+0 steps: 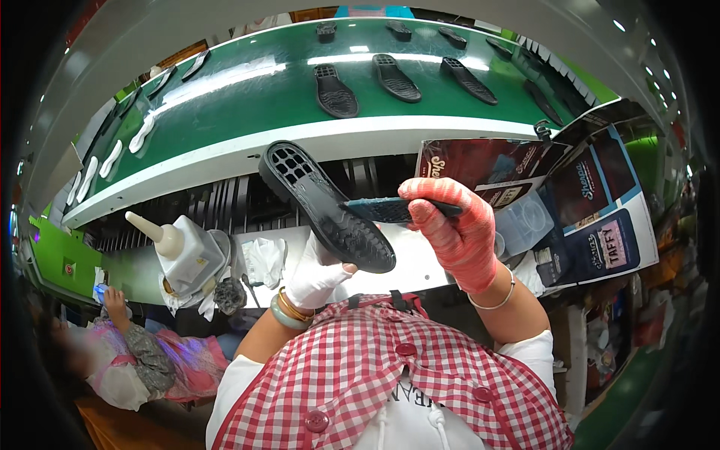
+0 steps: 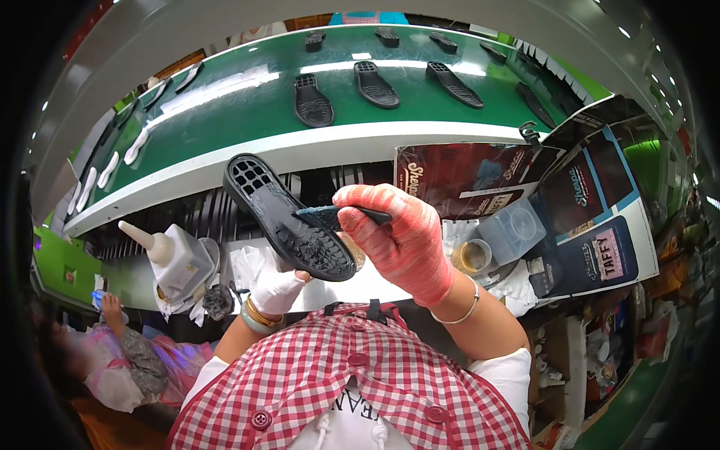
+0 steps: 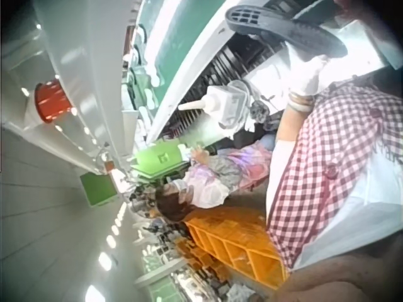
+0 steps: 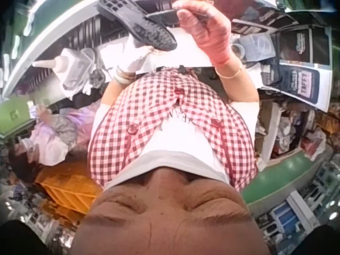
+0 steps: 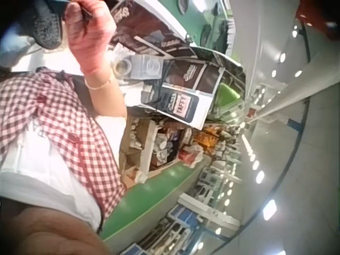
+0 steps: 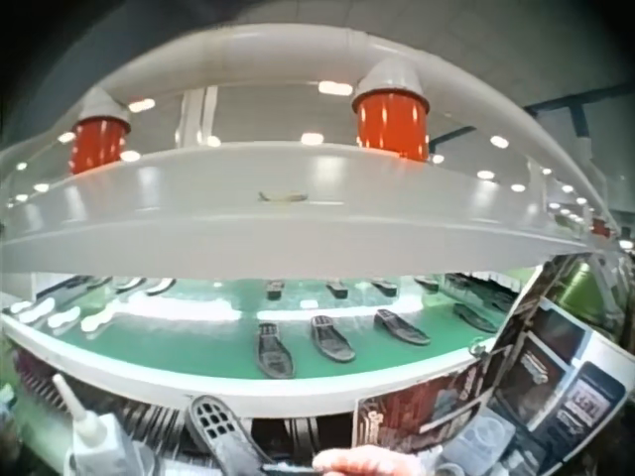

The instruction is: The person scrubs the soles of black and white shoes using a brush and a cleaning solution. They pick up shoes from a conveyor belt, apply the solution, scrub the textured surfaces, and place the shoes back on the belt.

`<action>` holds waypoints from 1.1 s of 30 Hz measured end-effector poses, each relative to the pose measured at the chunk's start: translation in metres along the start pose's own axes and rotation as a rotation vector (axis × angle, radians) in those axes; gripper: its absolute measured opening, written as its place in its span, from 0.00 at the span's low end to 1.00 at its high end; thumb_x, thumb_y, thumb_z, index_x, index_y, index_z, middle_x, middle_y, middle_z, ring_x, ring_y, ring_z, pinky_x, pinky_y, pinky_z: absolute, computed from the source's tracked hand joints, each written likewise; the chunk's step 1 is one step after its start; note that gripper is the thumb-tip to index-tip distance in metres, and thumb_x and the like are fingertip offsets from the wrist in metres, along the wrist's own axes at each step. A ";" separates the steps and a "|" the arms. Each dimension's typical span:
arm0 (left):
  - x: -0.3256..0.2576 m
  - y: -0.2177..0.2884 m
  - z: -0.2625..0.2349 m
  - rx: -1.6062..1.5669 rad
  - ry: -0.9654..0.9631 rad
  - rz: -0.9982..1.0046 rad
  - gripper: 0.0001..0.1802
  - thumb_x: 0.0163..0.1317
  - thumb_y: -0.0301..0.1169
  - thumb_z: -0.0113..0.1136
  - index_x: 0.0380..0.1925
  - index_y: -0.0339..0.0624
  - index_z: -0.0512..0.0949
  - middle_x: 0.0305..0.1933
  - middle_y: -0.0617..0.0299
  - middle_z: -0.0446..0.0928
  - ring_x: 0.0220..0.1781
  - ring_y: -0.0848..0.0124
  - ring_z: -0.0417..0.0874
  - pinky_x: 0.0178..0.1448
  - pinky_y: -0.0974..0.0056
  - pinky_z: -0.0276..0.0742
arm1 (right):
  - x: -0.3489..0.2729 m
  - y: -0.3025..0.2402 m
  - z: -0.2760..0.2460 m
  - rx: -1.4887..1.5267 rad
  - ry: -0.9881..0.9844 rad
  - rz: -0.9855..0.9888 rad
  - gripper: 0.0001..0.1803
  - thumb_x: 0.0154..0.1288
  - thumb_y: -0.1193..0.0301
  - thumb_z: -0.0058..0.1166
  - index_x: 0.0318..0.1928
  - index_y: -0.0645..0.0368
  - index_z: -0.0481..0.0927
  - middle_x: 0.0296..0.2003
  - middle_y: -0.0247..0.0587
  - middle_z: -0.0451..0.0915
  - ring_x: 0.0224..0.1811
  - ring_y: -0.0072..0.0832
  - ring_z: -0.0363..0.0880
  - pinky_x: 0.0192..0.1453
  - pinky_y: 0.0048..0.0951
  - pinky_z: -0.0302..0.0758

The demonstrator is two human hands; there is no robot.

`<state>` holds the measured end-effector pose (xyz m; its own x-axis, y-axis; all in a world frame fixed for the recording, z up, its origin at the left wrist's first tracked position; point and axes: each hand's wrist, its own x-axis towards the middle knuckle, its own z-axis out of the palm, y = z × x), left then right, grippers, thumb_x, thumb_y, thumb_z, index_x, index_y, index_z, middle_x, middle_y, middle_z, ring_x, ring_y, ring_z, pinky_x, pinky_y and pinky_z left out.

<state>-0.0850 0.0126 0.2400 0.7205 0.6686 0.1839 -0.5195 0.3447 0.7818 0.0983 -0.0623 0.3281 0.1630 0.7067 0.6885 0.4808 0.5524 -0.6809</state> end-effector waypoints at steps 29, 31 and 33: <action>0.003 -0.004 0.003 0.476 0.159 0.389 0.52 0.42 0.11 0.59 0.67 0.43 0.43 0.61 0.55 0.62 0.60 0.69 0.70 0.63 0.63 0.70 | -0.013 0.002 0.011 0.200 0.177 0.493 0.07 0.63 0.74 0.54 0.39 0.65 0.79 0.27 0.33 0.79 0.25 0.12 0.74 0.28 0.16 0.74; 0.005 -0.002 0.004 0.606 0.133 0.480 0.50 0.43 0.13 0.59 0.66 0.41 0.45 0.59 0.56 0.64 0.59 0.70 0.71 0.63 0.64 0.69 | -0.012 0.005 0.013 0.187 0.158 0.515 0.07 0.63 0.74 0.54 0.39 0.65 0.79 0.25 0.31 0.77 0.24 0.12 0.72 0.28 0.16 0.74; 0.008 -0.003 0.002 0.742 0.131 0.567 0.48 0.44 0.15 0.62 0.65 0.39 0.47 0.59 0.54 0.64 0.58 0.69 0.72 0.61 0.65 0.70 | -0.009 0.007 0.014 0.169 0.142 0.548 0.08 0.63 0.73 0.54 0.39 0.65 0.79 0.24 0.30 0.76 0.24 0.12 0.72 0.28 0.17 0.74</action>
<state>-0.0767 0.0157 0.2402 0.3696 0.6922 0.6198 -0.3186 -0.5322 0.7844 0.0880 -0.0587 0.3131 0.4678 0.8495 0.2439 0.1519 0.1946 -0.9690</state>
